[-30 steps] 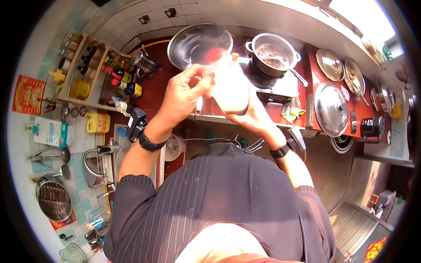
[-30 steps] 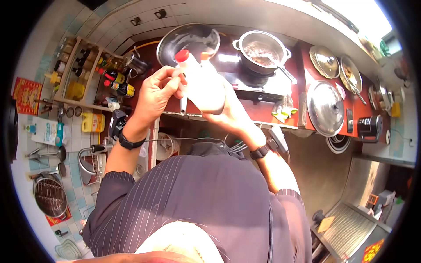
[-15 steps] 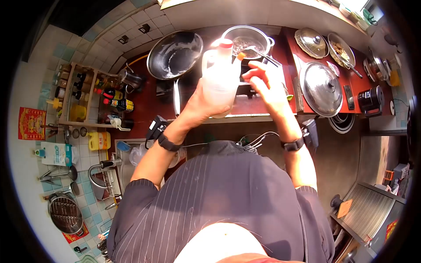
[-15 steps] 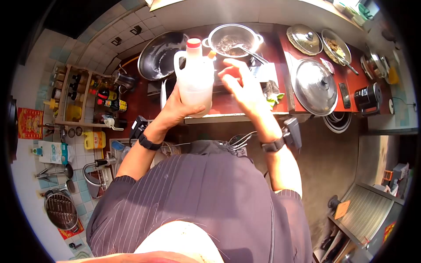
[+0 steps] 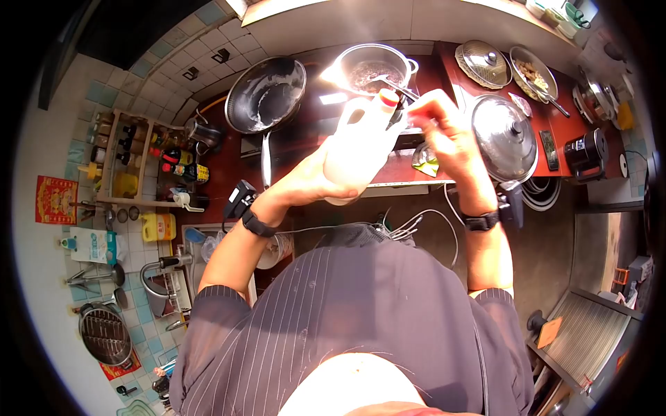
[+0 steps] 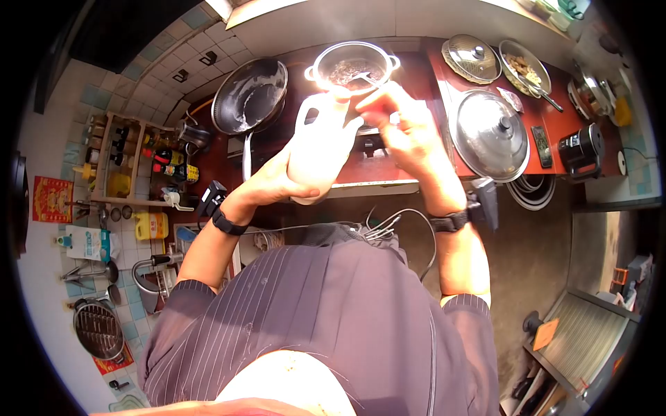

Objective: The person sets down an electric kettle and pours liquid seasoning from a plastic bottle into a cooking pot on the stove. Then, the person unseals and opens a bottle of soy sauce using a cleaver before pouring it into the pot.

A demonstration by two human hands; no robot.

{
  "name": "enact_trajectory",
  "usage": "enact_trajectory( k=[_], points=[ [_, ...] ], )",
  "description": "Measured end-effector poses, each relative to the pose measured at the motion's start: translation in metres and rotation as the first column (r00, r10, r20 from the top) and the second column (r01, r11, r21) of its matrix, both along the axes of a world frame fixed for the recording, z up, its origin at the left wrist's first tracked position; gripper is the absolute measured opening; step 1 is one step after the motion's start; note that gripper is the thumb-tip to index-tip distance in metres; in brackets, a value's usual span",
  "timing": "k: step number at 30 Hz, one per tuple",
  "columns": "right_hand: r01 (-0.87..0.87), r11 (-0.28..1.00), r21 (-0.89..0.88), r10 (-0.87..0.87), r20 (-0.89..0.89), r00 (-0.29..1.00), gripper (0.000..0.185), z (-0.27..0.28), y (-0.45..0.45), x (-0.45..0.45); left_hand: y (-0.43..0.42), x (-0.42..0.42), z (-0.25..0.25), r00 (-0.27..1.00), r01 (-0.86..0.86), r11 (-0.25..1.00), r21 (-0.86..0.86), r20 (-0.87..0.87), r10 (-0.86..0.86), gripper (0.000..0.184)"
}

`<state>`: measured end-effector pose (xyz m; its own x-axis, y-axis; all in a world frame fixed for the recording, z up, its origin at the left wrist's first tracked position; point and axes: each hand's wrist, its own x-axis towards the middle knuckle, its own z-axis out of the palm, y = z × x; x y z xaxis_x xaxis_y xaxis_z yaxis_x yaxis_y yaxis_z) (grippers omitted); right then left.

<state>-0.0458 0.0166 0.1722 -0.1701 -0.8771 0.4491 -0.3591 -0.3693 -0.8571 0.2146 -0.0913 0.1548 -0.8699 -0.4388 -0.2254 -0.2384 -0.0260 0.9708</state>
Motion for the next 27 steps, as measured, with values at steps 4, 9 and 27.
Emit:
enact_trajectory(
  k=[4, 9, 27],
  points=[
    [0.166, 0.986, 0.024, -0.167, 0.205, 0.964, 0.008, 0.018, 0.015, -0.03, -0.009, 0.004, -0.013, 0.997, -0.071, 0.997, -0.022, -0.02, 0.07, 0.094],
    [0.152, 0.921, 0.359, -0.251, 0.246, 0.936, 0.007, -0.012, 0.042, -0.036, -0.06, -0.017, 0.027, 0.992, -0.124, 0.983, -0.136, 0.012, 0.127, 0.078],
    [0.447, 0.551, 0.704, -0.762, 0.206, 0.614, 0.01, -0.148, 0.218, -0.018, -0.251, -0.11, -0.012, 0.591, 0.532, 0.335, -0.778, 0.624, 0.51, 0.085]
  ],
)
